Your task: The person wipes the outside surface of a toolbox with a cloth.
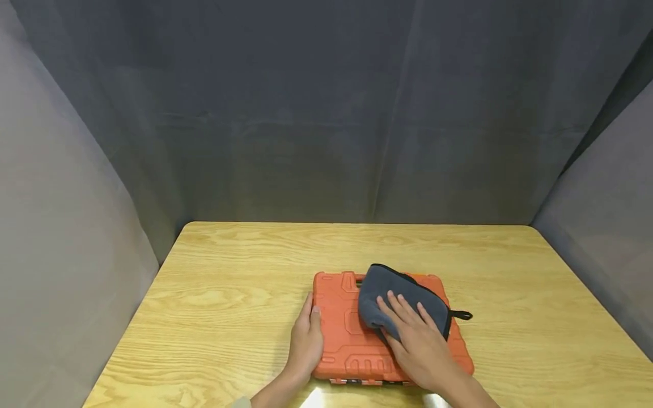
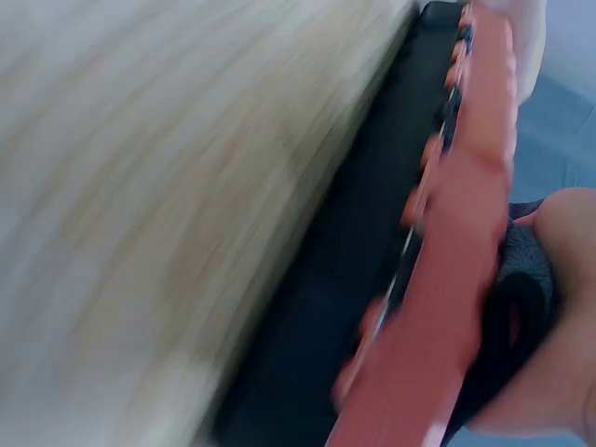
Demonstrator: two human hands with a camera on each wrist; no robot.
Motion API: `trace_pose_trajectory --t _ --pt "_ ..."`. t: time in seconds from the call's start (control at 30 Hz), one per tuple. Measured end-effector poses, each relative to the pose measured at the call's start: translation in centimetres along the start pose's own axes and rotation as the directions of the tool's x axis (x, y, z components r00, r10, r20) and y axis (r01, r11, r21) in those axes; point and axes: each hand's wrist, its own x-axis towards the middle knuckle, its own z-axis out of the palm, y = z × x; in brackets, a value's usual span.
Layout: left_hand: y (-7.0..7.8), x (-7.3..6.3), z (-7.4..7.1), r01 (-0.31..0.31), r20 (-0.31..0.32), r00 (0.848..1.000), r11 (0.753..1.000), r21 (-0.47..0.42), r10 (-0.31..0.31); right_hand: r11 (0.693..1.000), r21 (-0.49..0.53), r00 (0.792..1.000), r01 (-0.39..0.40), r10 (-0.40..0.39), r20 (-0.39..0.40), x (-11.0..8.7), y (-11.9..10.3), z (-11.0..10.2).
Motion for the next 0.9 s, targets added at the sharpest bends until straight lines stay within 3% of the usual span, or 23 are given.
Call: trace_pose_trajectory --t 0.23,0.47,0.7,0.9 --pt "0.0 -0.1 -0.2 -0.002 0.026 1.000 0.999 -0.042 0.003 0.998 0.001 0.995 -0.061 0.061 -0.073 -1.8 3.6 -0.8" --pt "0.0 -0.2 -0.2 0.009 0.024 1.000 0.999 -0.038 -0.008 0.995 0.025 0.992 -0.095 0.096 -0.083 -2.5 4.8 -1.4" --pt "-0.2 -0.6 -0.5 0.025 0.004 1.000 0.998 -0.058 -0.025 0.963 0.264 0.993 -0.060 0.085 -0.086 -2.1 2.7 -2.5" --pt "0.0 -0.3 -0.1 0.006 0.016 1.000 0.998 -0.066 -0.004 0.871 0.491 1.000 -0.023 0.029 -0.005 -1.7 -1.0 -2.3"
